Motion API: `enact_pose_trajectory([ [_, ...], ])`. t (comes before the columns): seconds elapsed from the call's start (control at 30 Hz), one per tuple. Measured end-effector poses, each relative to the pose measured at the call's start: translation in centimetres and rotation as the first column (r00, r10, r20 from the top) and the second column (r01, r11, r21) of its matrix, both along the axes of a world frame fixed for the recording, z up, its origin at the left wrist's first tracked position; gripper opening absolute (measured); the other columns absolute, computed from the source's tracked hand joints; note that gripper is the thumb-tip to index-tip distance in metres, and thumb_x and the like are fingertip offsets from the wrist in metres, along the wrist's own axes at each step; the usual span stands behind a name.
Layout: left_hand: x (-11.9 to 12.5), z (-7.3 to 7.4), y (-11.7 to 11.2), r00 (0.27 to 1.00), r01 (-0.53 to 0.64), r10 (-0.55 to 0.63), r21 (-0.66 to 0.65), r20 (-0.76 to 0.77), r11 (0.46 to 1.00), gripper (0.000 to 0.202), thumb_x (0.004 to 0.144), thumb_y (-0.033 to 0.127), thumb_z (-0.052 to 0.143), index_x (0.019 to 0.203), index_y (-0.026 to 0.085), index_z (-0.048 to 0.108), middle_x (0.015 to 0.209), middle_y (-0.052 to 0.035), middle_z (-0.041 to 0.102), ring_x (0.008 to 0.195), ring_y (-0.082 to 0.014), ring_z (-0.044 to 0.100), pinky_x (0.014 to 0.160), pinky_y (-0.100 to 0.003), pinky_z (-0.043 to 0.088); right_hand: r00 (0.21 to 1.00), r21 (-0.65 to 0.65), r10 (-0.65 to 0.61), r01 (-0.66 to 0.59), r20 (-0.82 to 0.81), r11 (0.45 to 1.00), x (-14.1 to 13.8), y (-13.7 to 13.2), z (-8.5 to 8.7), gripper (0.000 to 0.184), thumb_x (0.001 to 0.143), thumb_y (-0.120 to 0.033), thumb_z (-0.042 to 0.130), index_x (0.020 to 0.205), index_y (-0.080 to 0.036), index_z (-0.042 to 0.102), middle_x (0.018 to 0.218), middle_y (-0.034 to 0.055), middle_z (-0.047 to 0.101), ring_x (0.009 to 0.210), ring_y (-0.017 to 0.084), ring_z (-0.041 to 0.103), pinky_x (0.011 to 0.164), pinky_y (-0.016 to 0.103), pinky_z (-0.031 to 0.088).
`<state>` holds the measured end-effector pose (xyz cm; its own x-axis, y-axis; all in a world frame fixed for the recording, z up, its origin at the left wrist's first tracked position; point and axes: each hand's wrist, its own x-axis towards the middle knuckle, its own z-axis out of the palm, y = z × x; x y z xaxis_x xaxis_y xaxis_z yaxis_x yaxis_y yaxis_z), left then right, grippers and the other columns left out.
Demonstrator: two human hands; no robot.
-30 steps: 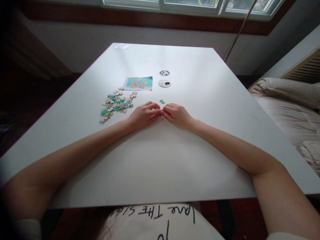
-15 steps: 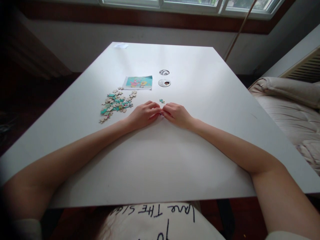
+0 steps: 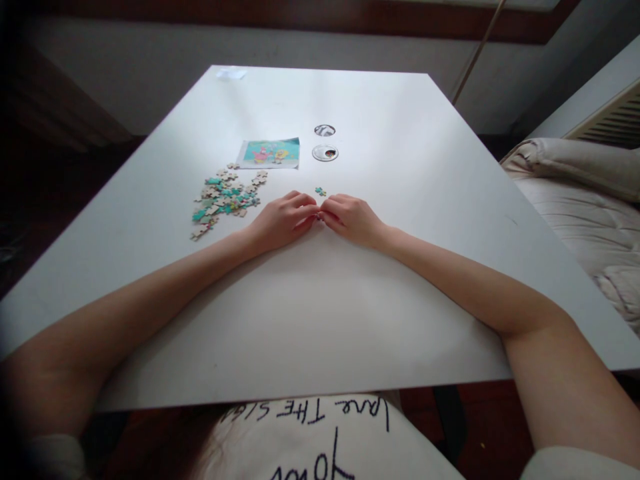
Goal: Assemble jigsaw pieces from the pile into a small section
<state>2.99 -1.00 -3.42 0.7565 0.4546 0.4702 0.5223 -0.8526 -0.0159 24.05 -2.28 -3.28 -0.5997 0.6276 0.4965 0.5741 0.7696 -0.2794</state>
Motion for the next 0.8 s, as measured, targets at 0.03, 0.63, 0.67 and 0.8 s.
enact_pose_trajectory([
  [0.03, -0.01, 0.01, -0.02, 1.000, 0.001, -0.001, 0.004, 0.001, 1.000, 0.018, 0.095, 0.020, 0.049, 0.099, 0.015, 0.066, 0.099, -0.0078, 0.068, 0.090, -0.0203, 0.060, 0.073, -0.029, 0.053, 1.000, 0.003, -0.001, 0.001, -0.002, 1.000, -0.03, 0.00, 0.00, 0.024, 0.096, -0.028, 0.043, 0.079, -0.018, 0.057, 0.072, 0.0018, 0.058, 0.067, 0.012, 0.048, 0.064, 0.025, 0.037],
  [0.63, -0.03, 0.11, -0.10, 1.000, -0.012, 0.011, -0.048, -0.013, 0.999, 0.019, 0.096, 0.020, 0.047, 0.099, 0.015, 0.065, 0.100, -0.0081, 0.067, 0.092, -0.0200, 0.059, 0.075, -0.029, 0.052, 0.999, -0.030, -0.021, 0.023, 0.046, 0.999, 0.02, 0.08, 0.04, 0.028, 0.097, -0.034, 0.042, 0.079, -0.019, 0.057, 0.074, 0.0028, 0.058, 0.069, 0.014, 0.048, 0.065, 0.026, 0.036],
  [0.67, -0.02, 0.12, -0.09, 1.000, -0.012, 0.011, -0.053, -0.014, 0.999, 0.019, 0.096, 0.020, 0.047, 0.099, 0.015, 0.065, 0.100, -0.0083, 0.067, 0.092, -0.0199, 0.059, 0.075, -0.029, 0.052, 0.999, -0.032, -0.025, 0.026, 0.047, 0.999, 0.02, 0.07, 0.05, 0.028, 0.097, -0.034, 0.042, 0.079, -0.019, 0.057, 0.074, 0.0030, 0.059, 0.070, 0.014, 0.048, 0.066, 0.026, 0.036],
  [0.8, -0.01, 0.18, -0.06, 1.000, -0.011, 0.011, -0.057, -0.014, 0.998, 0.020, 0.096, 0.021, 0.046, 0.099, 0.016, 0.065, 0.101, -0.0084, 0.067, 0.092, -0.0197, 0.059, 0.076, -0.030, 0.052, 0.998, -0.040, -0.031, 0.034, 0.055, 0.999, 0.01, 0.07, 0.05, 0.027, 0.097, -0.033, 0.042, 0.080, -0.019, 0.058, 0.075, 0.0033, 0.059, 0.069, 0.014, 0.048, 0.066, 0.026, 0.037],
])
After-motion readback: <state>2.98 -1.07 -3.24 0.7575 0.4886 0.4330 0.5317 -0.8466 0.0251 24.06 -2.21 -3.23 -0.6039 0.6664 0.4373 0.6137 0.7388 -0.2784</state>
